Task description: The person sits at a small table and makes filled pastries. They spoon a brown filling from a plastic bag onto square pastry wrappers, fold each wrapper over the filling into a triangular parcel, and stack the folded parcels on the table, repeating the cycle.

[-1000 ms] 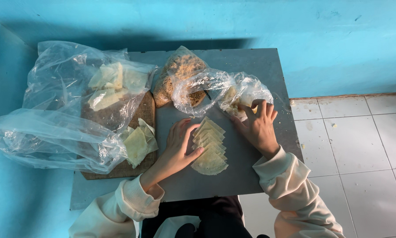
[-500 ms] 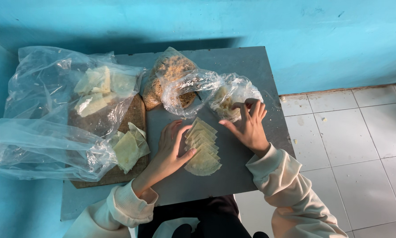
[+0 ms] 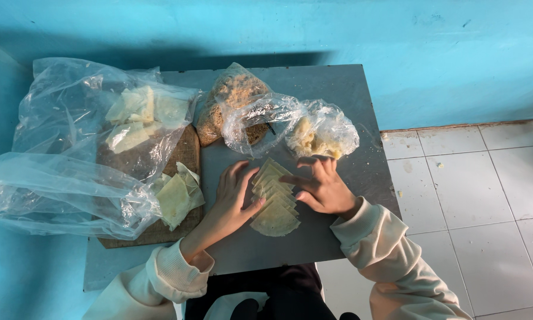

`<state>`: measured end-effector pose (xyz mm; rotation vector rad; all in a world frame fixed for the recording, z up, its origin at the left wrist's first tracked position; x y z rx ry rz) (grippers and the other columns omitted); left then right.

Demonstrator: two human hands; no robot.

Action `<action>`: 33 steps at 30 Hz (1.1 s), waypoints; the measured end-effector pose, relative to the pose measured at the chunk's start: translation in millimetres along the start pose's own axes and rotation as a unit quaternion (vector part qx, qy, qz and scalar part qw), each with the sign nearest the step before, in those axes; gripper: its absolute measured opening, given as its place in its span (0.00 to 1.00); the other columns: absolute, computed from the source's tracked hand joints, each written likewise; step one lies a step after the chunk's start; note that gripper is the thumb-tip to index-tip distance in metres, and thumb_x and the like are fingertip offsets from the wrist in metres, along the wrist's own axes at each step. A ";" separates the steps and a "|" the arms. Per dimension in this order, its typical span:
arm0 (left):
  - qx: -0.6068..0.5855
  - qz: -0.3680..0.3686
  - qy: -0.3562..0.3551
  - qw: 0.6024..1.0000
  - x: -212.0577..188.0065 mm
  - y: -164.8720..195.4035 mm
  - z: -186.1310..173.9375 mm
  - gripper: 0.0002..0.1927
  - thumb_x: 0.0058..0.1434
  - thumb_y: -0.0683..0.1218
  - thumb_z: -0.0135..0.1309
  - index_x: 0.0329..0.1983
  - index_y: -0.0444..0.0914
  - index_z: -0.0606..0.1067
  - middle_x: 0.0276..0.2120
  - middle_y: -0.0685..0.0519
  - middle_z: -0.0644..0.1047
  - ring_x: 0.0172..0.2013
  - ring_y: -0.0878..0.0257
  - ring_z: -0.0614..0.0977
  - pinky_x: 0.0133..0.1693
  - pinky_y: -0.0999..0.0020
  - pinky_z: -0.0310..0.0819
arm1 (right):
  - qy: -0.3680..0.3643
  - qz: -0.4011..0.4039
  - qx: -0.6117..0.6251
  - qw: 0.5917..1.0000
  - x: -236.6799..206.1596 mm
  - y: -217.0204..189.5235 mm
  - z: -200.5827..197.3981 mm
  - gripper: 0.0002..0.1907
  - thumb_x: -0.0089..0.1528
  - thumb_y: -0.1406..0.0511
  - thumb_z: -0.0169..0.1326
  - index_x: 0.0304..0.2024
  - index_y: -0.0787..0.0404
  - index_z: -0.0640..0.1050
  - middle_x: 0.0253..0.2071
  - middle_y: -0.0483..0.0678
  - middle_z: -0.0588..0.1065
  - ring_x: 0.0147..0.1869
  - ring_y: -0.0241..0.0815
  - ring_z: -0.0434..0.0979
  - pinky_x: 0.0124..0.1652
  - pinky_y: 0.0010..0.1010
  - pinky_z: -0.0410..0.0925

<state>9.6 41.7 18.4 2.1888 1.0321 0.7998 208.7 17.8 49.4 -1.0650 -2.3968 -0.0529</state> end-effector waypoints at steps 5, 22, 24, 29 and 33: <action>0.007 -0.006 -0.012 1.000 -0.5 -4.2 4.1 0.39 0.60 0.52 0.62 0.69 0.37 0.60 0.68 0.39 0.56 0.68 0.38 0.57 0.64 0.42 0.54 | -0.021 -0.034 -0.022 0.999 5.8 -14.7 7.2 0.25 0.69 0.42 0.42 0.60 0.38 0.80 0.56 0.48 0.69 0.55 0.49 0.64 0.55 0.43 0.59; 0.019 0.002 -0.021 1.000 0.0 -2.5 8.3 0.38 0.59 0.52 0.65 0.69 0.38 0.62 0.67 0.40 0.55 0.69 0.37 0.55 0.65 0.41 0.53 | 0.016 -0.059 -0.231 0.971 3.3 -16.8 5.8 0.30 0.66 0.39 0.46 0.67 0.36 0.75 0.60 0.43 0.67 0.54 0.45 0.65 0.51 0.37 0.62; 0.022 0.011 -0.011 1.000 -0.3 -1.8 8.2 0.39 0.58 0.52 0.65 0.68 0.38 0.62 0.67 0.40 0.56 0.69 0.38 0.56 0.65 0.41 0.54 | 0.040 -0.049 -0.153 0.986 3.2 -12.9 0.0 0.29 0.66 0.40 0.45 0.65 0.38 0.75 0.60 0.44 0.67 0.57 0.48 0.65 0.53 0.41 0.62; 0.029 0.015 -0.005 0.999 0.6 -2.2 10.2 0.39 0.57 0.52 0.66 0.68 0.38 0.62 0.67 0.40 0.56 0.69 0.37 0.57 0.65 0.41 0.54 | -0.013 -0.101 -0.118 0.988 1.6 -15.7 6.3 0.27 0.66 0.40 0.45 0.64 0.33 0.77 0.58 0.42 0.69 0.54 0.45 0.64 0.49 0.38 0.59; 0.022 0.016 -0.003 1.000 0.4 -2.3 10.8 0.39 0.57 0.52 0.66 0.68 0.38 0.62 0.67 0.40 0.56 0.68 0.37 0.57 0.65 0.41 0.54 | -0.006 -0.075 -0.136 0.988 2.1 -13.0 6.4 0.25 0.69 0.41 0.43 0.64 0.31 0.77 0.59 0.43 0.68 0.57 0.47 0.65 0.52 0.38 0.60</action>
Point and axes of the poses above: each hand's wrist, its own x-axis towards the middle knuckle, its own z-axis out of the palm, y = z × x, the point moved 8 cm from there along x, towards the middle knuckle
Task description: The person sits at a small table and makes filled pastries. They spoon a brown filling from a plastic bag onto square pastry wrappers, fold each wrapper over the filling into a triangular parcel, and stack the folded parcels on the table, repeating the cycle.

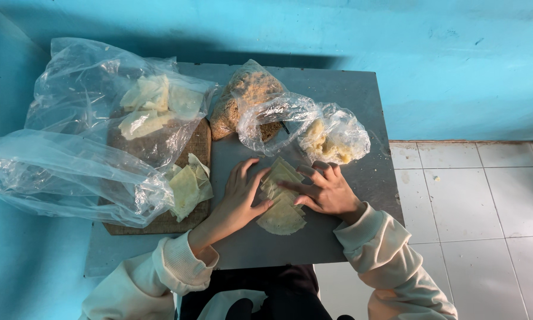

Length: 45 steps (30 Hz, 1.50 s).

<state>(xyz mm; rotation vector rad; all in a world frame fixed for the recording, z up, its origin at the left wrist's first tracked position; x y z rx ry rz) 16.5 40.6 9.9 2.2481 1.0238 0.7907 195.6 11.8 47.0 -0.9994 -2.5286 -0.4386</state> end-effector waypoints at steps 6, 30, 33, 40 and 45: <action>0.002 0.006 0.010 1.000 0.1 1.8 0.3 0.39 0.56 0.52 0.66 0.67 0.38 0.62 0.67 0.40 0.57 0.69 0.38 0.57 0.65 0.41 0.54 | -0.029 0.061 0.036 0.997 2.6 9.7 5.3 0.23 0.68 0.44 0.43 0.63 0.29 0.77 0.61 0.44 0.66 0.58 0.48 0.64 0.53 0.41 0.60; -0.013 -0.010 -0.013 1.000 -1.4 5.5 -9.4 0.39 0.57 0.49 0.66 0.68 0.38 0.62 0.67 0.41 0.56 0.68 0.38 0.58 0.63 0.43 0.55 | 0.023 0.346 0.008 0.938 -12.9 65.5 -12.7 0.24 0.56 0.48 0.64 0.52 0.46 0.83 0.51 0.53 0.65 0.54 0.57 0.60 0.51 0.50 0.56; -0.007 -0.008 -0.011 1.000 -1.4 5.3 -10.8 0.39 0.57 0.49 0.66 0.68 0.39 0.62 0.67 0.41 0.56 0.68 0.39 0.58 0.63 0.44 0.55 | -0.011 0.374 -0.012 0.927 -9.3 64.0 -6.4 0.26 0.53 0.49 0.67 0.52 0.45 0.83 0.51 0.50 0.67 0.53 0.57 0.60 0.49 0.50 0.55; -0.015 -0.012 -0.014 1.000 -3.7 5.0 -13.7 0.38 0.57 0.49 0.65 0.69 0.39 0.62 0.68 0.42 0.56 0.67 0.40 0.59 0.63 0.45 0.56 | 0.033 0.358 0.066 0.931 -8.4 58.1 -6.8 0.24 0.56 0.53 0.67 0.54 0.46 0.84 0.53 0.50 0.66 0.55 0.55 0.57 0.53 0.47 0.54; -0.018 -0.010 -0.013 1.000 -3.8 3.9 -14.5 0.39 0.58 0.49 0.65 0.69 0.40 0.61 0.68 0.42 0.55 0.68 0.40 0.58 0.63 0.45 0.56 | 0.049 0.389 0.112 0.913 -10.5 63.7 -4.9 0.22 0.54 0.52 0.68 0.48 0.50 0.83 0.51 0.50 0.65 0.55 0.54 0.57 0.53 0.46 0.53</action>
Point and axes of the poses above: each hand's wrist, its own x-axis towards the middle knuckle, its own z-axis out of the palm, y = z × x, the point moved 8 cm from there along x, towards the middle knuckle
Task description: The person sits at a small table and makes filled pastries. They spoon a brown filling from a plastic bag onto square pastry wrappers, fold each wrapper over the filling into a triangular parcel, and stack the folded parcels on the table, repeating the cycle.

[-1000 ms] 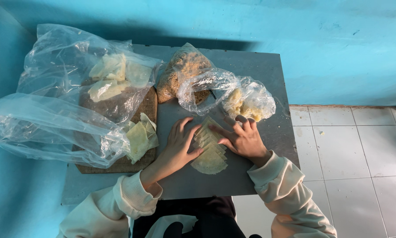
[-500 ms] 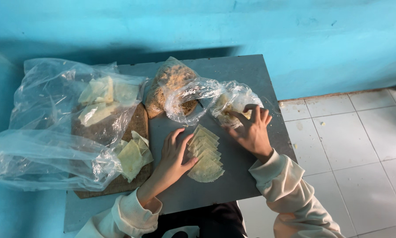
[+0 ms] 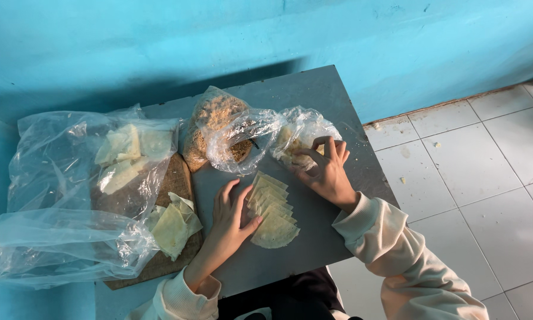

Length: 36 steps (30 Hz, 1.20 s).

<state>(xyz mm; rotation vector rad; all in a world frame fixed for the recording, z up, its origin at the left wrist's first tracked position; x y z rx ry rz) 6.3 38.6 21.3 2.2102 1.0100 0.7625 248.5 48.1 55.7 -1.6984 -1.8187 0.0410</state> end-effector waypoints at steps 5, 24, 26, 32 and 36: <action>0.002 0.000 0.000 1.000 -0.3 -1.9 0.9 0.39 0.57 0.49 0.65 0.69 0.40 0.62 0.68 0.42 0.55 0.68 0.40 0.58 0.64 0.45 0.56 | 0.023 -0.015 0.062 0.998 -3.8 1.6 -7.7 0.17 0.59 0.54 0.62 0.50 0.49 0.82 0.51 0.50 0.63 0.55 0.51 0.57 0.59 0.46 0.54; 0.016 0.002 -0.004 1.000 0.2 1.9 2.9 0.36 0.58 0.50 0.65 0.69 0.43 0.64 0.67 0.40 0.56 0.68 0.38 0.56 0.65 0.43 0.53 | -0.037 -0.336 -0.192 0.921 -34.1 -59.3 30.1 0.34 0.67 0.38 0.42 0.73 0.37 0.68 0.59 0.47 0.66 0.57 0.47 0.65 0.49 0.38 0.61; 0.015 0.001 -0.008 1.000 0.9 1.3 3.7 0.34 0.59 0.50 0.65 0.67 0.43 0.65 0.68 0.40 0.55 0.68 0.38 0.56 0.64 0.43 0.52 | -0.031 -0.338 -0.206 0.918 -33.4 -62.6 29.3 0.34 0.67 0.38 0.43 0.72 0.39 0.68 0.59 0.46 0.66 0.57 0.45 0.65 0.50 0.38 0.62; 0.019 0.003 -0.004 1.000 1.9 0.2 5.8 0.34 0.58 0.51 0.65 0.66 0.44 0.66 0.67 0.40 0.56 0.68 0.38 0.56 0.65 0.43 0.52 | -0.008 -0.332 -0.229 0.915 -29.0 -65.3 27.0 0.34 0.66 0.39 0.44 0.71 0.38 0.68 0.60 0.44 0.66 0.58 0.45 0.65 0.51 0.40 0.63; 0.016 0.004 -0.005 1.000 1.0 -0.1 6.9 0.34 0.58 0.51 0.65 0.66 0.44 0.66 0.68 0.40 0.55 0.68 0.37 0.56 0.65 0.43 0.52 | -0.016 -0.330 -0.236 0.914 -30.6 -59.2 29.2 0.33 0.65 0.40 0.46 0.71 0.38 0.69 0.60 0.44 0.66 0.58 0.45 0.65 0.52 0.39 0.63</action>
Point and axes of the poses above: each hand's wrist, its own x-axis towards the middle knuckle, its own z-axis out of the palm, y = z × x, the point moved 8 cm from there along x, towards the middle knuckle
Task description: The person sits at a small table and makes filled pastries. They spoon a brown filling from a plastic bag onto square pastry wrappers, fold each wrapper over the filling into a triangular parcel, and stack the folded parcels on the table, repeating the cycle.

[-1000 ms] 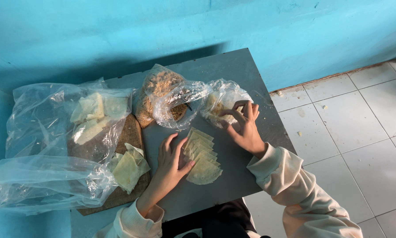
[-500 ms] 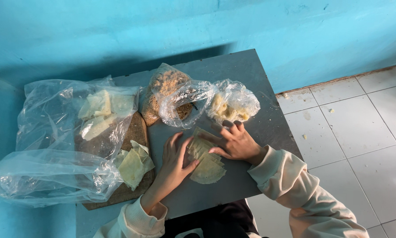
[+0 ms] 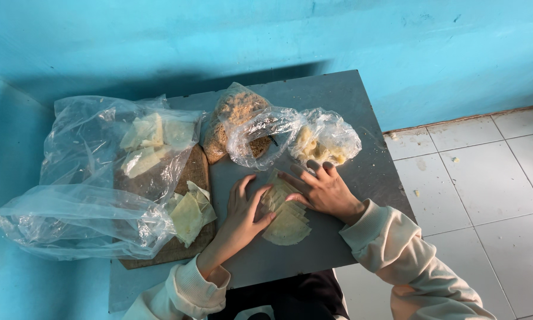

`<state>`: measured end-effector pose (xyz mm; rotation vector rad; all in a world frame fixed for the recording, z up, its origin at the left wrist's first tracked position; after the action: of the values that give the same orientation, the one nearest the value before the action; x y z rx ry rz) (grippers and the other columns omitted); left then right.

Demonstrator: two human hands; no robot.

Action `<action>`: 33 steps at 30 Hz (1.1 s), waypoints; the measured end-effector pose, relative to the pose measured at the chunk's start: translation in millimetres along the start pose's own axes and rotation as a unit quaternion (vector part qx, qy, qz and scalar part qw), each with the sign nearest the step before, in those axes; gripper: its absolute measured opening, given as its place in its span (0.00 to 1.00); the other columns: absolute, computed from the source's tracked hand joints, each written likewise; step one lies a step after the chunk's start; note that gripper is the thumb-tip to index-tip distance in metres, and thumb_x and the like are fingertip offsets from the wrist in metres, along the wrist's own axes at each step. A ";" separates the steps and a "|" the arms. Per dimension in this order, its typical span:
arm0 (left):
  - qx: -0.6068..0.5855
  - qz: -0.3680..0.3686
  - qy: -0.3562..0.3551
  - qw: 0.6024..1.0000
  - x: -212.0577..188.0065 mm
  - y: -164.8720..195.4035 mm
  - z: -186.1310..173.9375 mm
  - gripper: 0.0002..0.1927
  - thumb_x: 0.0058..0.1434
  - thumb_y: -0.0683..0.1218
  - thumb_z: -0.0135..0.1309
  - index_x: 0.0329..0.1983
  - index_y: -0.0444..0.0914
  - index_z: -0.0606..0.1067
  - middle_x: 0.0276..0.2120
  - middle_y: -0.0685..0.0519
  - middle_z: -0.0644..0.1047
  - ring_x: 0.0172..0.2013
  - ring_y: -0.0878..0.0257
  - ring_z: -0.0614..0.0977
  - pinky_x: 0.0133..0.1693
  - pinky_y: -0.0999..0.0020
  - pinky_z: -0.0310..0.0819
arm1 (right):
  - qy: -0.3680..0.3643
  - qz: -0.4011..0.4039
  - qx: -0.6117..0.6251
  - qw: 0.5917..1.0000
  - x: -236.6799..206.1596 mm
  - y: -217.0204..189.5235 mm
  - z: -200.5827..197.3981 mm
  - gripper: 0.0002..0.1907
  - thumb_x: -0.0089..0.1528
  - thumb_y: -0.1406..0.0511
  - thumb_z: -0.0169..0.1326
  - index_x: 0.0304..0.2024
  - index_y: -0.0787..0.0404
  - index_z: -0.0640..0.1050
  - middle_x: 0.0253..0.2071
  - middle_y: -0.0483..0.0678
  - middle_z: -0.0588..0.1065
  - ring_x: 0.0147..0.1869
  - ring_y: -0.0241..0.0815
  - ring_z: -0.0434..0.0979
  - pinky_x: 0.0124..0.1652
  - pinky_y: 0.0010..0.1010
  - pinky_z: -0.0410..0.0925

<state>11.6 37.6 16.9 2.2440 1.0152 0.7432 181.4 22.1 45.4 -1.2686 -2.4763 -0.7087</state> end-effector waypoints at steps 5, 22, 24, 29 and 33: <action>-0.001 -0.001 -0.004 1.000 0.7 -1.4 1.3 0.35 0.58 0.51 0.65 0.67 0.42 0.66 0.68 0.40 0.55 0.68 0.37 0.55 0.65 0.42 0.51 | -0.002 0.038 0.013 0.999 -1.3 9.2 6.6 0.31 0.67 0.40 0.45 0.69 0.40 0.71 0.59 0.47 0.65 0.56 0.49 0.64 0.54 0.45 0.62; 0.000 0.001 -0.003 1.000 1.7 -3.1 2.3 0.35 0.58 0.51 0.65 0.67 0.43 0.65 0.68 0.41 0.55 0.69 0.37 0.55 0.65 0.42 0.52 | -0.017 0.006 0.050 0.999 11.0 10.5 8.1 0.30 0.67 0.41 0.42 0.71 0.30 0.67 0.64 0.46 0.64 0.57 0.49 0.66 0.50 0.41 0.64; 0.000 0.003 -0.002 1.000 1.8 -2.4 1.9 0.35 0.58 0.51 0.65 0.67 0.43 0.65 0.68 0.41 0.55 0.69 0.38 0.55 0.65 0.42 0.52 | -0.012 0.000 0.037 0.999 12.5 10.7 7.3 0.31 0.66 0.40 0.43 0.72 0.31 0.67 0.62 0.46 0.64 0.58 0.49 0.66 0.50 0.41 0.65; 0.004 0.001 -0.008 1.000 2.8 -2.6 2.3 0.36 0.58 0.51 0.65 0.67 0.43 0.65 0.68 0.41 0.55 0.69 0.38 0.55 0.65 0.41 0.52 | -0.011 0.001 -0.003 1.000 15.1 9.1 12.3 0.33 0.67 0.40 0.43 0.73 0.34 0.66 0.62 0.45 0.65 0.60 0.47 0.66 0.50 0.39 0.65; -0.002 -0.005 -0.016 1.000 2.7 -3.3 1.9 0.35 0.58 0.51 0.65 0.67 0.43 0.65 0.68 0.41 0.54 0.70 0.37 0.54 0.65 0.41 0.51 | 0.018 0.012 -0.013 1.000 16.9 10.1 12.1 0.32 0.67 0.40 0.42 0.73 0.36 0.66 0.61 0.46 0.65 0.62 0.49 0.66 0.55 0.42 0.65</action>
<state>12.8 41.1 14.0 2.2385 1.0079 0.7020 179.6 45.1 45.7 -1.2823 -2.4261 -0.7533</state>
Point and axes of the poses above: each hand's wrist, its own x-axis towards the middle knuckle, its own z-axis out of the palm, y = z × x, the point moved 8 cm from there along x, towards the middle knuckle
